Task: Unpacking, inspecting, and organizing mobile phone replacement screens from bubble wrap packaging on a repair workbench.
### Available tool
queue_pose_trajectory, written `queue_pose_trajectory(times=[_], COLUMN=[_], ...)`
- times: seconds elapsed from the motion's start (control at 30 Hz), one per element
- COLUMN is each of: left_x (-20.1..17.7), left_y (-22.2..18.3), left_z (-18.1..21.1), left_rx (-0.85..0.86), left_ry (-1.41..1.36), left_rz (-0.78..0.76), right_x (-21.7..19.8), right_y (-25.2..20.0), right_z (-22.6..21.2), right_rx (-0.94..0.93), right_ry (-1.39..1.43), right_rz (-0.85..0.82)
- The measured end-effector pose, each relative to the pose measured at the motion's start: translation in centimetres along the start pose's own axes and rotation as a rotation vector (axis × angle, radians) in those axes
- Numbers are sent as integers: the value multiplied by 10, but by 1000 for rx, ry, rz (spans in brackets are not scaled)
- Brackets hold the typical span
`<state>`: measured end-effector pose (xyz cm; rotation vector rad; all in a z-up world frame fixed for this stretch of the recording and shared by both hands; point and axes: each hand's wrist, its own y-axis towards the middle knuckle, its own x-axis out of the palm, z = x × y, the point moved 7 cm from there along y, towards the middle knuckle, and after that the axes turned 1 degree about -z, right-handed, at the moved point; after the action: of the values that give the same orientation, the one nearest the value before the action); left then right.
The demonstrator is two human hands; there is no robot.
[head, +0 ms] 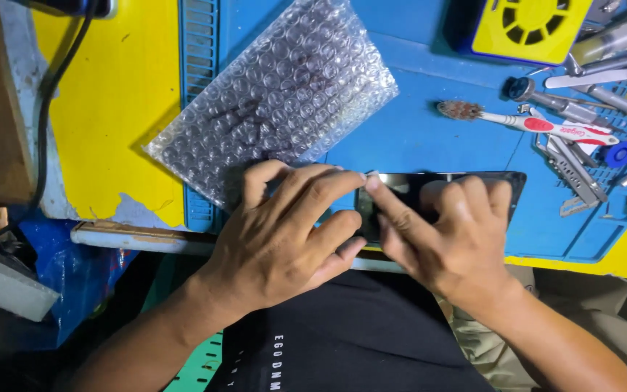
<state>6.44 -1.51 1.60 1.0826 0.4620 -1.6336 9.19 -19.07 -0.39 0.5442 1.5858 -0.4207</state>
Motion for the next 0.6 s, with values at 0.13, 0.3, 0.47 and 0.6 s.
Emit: queue_pose_trajectory(times=[0.13,0.3,0.47,0.6], left_x=[2,3,6,5], left_y=[0,5,5,8], left_z=[0,6,5,8], left_rx=[15,34,12,26], left_ry=[26,49,47,70], left_rz=[-2,-18,-45,-41], right_x=[-4,-3,-1,-1], right_y=[-43,-34,-56,-41], right_z=[39,26,38,33], right_rx=[131,176,182,197], right_ry=[-33,35,-3,-10], right_rz=[-36,21,-12,21])
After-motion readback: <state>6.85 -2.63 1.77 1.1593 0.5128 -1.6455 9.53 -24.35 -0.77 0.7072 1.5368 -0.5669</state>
